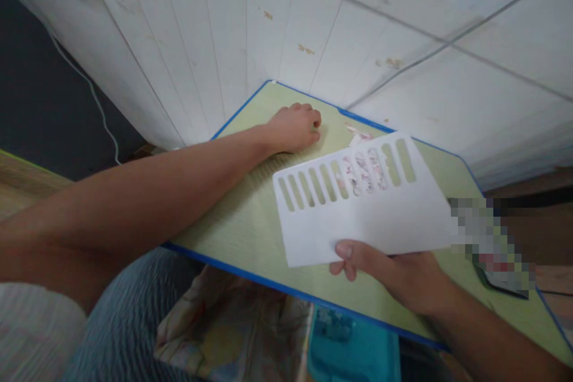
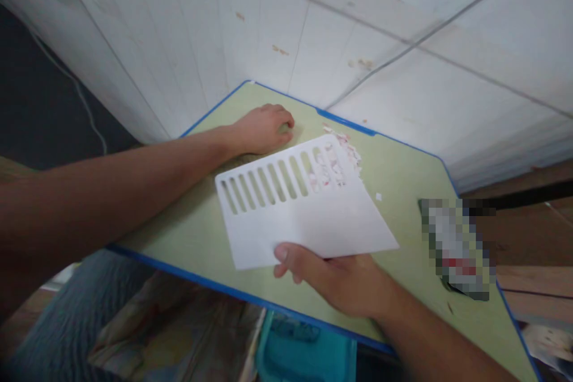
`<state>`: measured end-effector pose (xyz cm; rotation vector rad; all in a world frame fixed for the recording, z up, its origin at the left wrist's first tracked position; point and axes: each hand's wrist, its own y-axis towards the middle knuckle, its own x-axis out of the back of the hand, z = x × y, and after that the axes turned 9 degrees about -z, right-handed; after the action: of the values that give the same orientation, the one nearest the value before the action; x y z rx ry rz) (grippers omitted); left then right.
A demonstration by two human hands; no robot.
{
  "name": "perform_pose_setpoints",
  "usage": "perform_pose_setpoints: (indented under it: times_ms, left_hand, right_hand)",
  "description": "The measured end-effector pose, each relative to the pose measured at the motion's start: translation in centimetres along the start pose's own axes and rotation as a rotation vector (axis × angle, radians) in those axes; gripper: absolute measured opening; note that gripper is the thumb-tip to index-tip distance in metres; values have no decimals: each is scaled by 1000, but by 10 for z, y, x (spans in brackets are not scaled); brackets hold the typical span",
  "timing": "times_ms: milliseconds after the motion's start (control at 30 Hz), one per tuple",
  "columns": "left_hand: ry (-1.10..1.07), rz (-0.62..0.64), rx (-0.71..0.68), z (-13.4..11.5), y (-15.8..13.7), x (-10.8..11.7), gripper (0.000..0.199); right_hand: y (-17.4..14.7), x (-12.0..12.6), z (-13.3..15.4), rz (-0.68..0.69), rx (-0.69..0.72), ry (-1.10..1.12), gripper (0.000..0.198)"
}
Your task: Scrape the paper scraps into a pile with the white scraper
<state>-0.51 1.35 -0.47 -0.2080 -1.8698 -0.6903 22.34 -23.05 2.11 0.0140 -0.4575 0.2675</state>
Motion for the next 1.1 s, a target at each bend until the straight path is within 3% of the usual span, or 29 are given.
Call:
perform_pose_setpoints:
  times_ms: [133, 267, 533, 767, 1100]
  left_hand:
    - [61, 40, -10, -4, -3, 6, 45]
    - [69, 52, 1, -3, -6, 8, 49]
    - [40, 23, -10, 2, -6, 8, 50]
    - [24, 16, -20, 7, -4, 6, 52]
    - [16, 4, -13, 8, -3, 5, 49]
  right_hand:
    - [20, 24, -12, -407, -14, -36, 41]
    - [40, 46, -18, -583, -61, -123, 33]
    - [45, 51, -15, -687, -2, -39, 35]
    - [38, 70, -14, -565, 17, -22, 32]
    - [38, 63, -10, -509, -8, -7, 34]
